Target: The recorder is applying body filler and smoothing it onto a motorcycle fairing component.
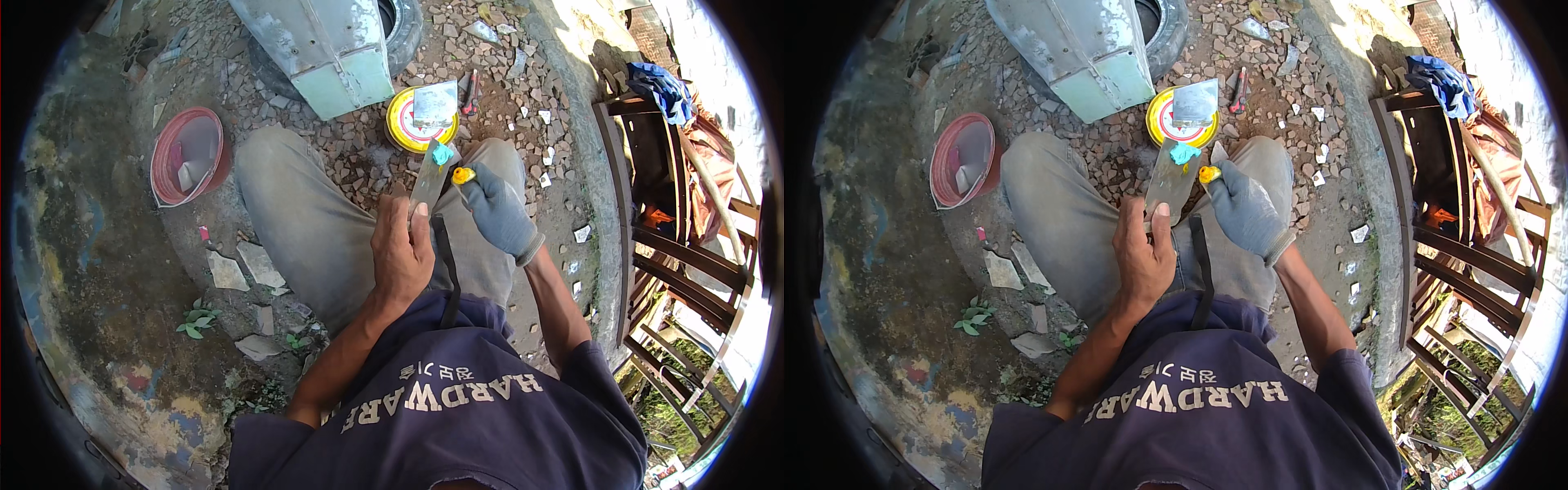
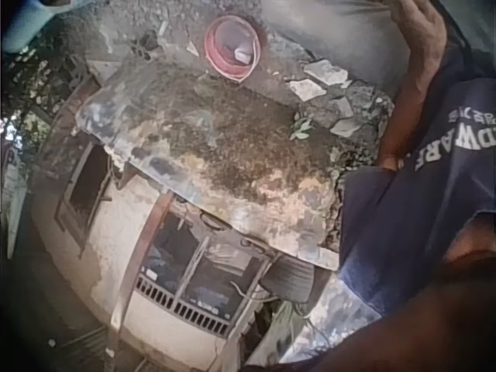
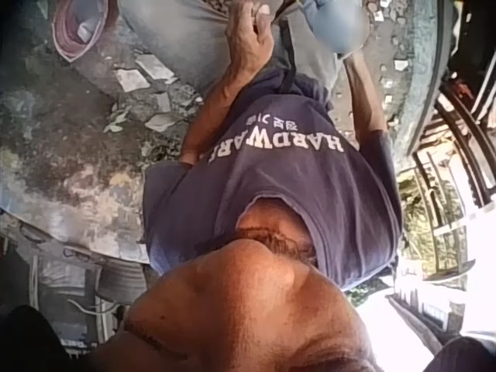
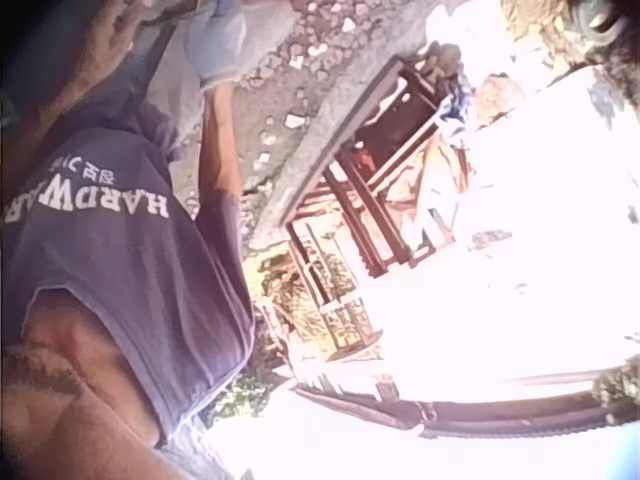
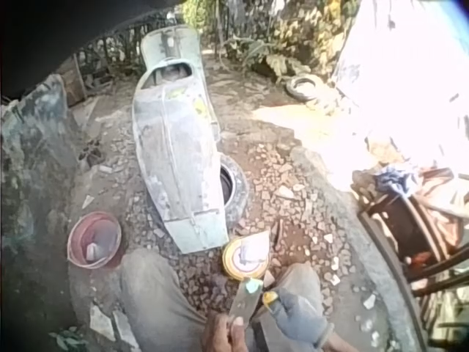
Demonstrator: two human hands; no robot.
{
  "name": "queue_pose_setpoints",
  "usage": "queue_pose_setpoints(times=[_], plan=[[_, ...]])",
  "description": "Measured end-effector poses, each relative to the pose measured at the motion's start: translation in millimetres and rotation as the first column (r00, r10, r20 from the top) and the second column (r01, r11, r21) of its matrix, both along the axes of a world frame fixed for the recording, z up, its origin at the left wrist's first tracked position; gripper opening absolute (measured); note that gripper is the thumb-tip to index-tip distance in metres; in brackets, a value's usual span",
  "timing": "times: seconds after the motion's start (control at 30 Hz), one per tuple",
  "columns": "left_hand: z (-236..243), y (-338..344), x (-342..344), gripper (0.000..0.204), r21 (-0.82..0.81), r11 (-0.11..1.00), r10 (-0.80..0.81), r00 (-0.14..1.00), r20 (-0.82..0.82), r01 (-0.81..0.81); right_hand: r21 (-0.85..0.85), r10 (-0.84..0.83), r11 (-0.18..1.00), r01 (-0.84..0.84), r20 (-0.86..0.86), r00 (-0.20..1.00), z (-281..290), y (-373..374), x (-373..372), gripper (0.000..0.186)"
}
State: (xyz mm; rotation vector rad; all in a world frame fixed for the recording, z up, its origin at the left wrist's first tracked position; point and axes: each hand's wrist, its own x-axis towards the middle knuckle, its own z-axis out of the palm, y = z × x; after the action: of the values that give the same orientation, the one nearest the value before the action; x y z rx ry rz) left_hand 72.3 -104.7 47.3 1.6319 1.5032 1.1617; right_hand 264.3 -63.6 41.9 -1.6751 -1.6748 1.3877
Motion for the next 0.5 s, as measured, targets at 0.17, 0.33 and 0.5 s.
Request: queue_pose_setpoints(times=[0.17, 0.33, 0.5], plan=[[-10.9, 1.6, -4.6, 0.016, -0.093, 0.992, 0.096, 0.994, 0.049, -0.091, 0.065, 0.042, 0.997, -0.05, 0.107, 0.993, 4.8, -1.8, 3.7, 0.027], [-14.4, 7.7, -20.0, 0.025, -0.323, 0.935, 0.205, 0.966, 0.157, -0.146, -0.265, -0.143, 0.963, 0.059, -0.31, 0.94, 6.2, 0.3, 9.6, 0.036], [-25.9, 13.9, -15.0, 0.024, -0.422, 0.888, 0.329, 0.893, 0.309, -0.181, -0.484, -0.366, 0.865, 0.134, -0.424, 0.828, -11.0, 3.2, 5.0, 0.032]])
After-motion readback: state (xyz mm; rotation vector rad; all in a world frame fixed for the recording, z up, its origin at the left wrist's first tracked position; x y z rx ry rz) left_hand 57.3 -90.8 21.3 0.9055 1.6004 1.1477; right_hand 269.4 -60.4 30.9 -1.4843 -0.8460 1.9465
